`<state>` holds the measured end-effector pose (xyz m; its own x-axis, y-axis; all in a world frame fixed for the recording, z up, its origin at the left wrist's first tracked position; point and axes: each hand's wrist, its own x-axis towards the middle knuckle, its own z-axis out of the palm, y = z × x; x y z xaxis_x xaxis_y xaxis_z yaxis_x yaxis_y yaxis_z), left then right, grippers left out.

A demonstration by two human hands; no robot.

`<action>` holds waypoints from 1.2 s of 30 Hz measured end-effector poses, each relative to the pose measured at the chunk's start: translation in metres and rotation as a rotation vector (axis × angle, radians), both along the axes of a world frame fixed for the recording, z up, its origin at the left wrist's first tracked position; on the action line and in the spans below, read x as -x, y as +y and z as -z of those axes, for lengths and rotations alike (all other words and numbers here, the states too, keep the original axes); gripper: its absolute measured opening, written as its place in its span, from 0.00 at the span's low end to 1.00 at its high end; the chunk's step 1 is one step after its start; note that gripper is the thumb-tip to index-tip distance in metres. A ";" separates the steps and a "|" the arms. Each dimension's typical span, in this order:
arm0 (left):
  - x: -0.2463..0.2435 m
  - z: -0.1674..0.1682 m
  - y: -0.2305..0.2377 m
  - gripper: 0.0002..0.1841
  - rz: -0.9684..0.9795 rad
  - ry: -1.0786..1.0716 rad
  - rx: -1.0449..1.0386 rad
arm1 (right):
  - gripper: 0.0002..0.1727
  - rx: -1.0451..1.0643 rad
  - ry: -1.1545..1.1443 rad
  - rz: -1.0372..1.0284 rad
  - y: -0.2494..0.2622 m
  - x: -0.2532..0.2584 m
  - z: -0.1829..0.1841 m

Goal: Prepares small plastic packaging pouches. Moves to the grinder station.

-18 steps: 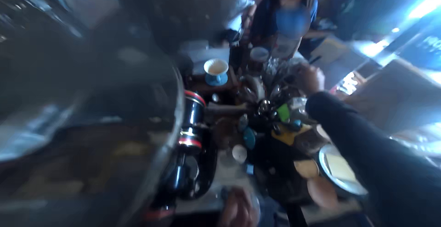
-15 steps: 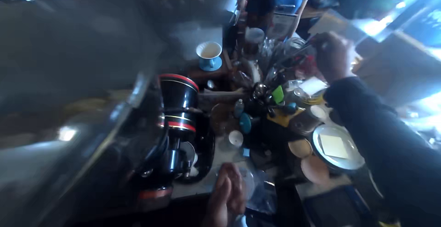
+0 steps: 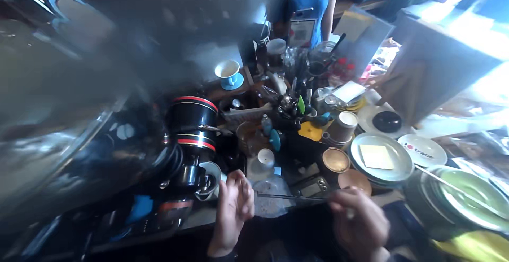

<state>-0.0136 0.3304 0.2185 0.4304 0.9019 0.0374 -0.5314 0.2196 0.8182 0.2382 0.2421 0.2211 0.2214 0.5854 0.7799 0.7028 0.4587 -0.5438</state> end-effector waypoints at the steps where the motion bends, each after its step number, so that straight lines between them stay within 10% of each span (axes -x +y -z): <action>1: 0.001 -0.001 0.000 0.36 -0.001 0.017 -0.005 | 0.10 0.002 -0.034 -0.010 0.005 0.011 0.012; 16: 0.011 -0.002 -0.002 0.48 0.003 0.099 0.003 | 0.06 -0.012 -0.342 -0.358 0.061 0.074 0.047; 27: 0.009 -0.007 0.002 0.45 -0.071 0.135 -0.025 | 0.06 0.617 -0.492 -0.321 0.100 0.111 0.040; 30: 0.016 -0.011 0.002 0.42 -0.149 0.143 0.000 | 0.24 0.651 -0.285 -0.144 0.087 0.097 0.032; 33: 0.021 -0.010 -0.002 0.41 -0.195 0.186 -0.018 | 0.35 1.025 -0.210 0.028 0.077 0.073 0.018; 36: 0.023 -0.008 -0.006 0.41 -0.204 0.221 -0.036 | 0.23 1.418 -0.157 -0.196 0.086 0.047 0.002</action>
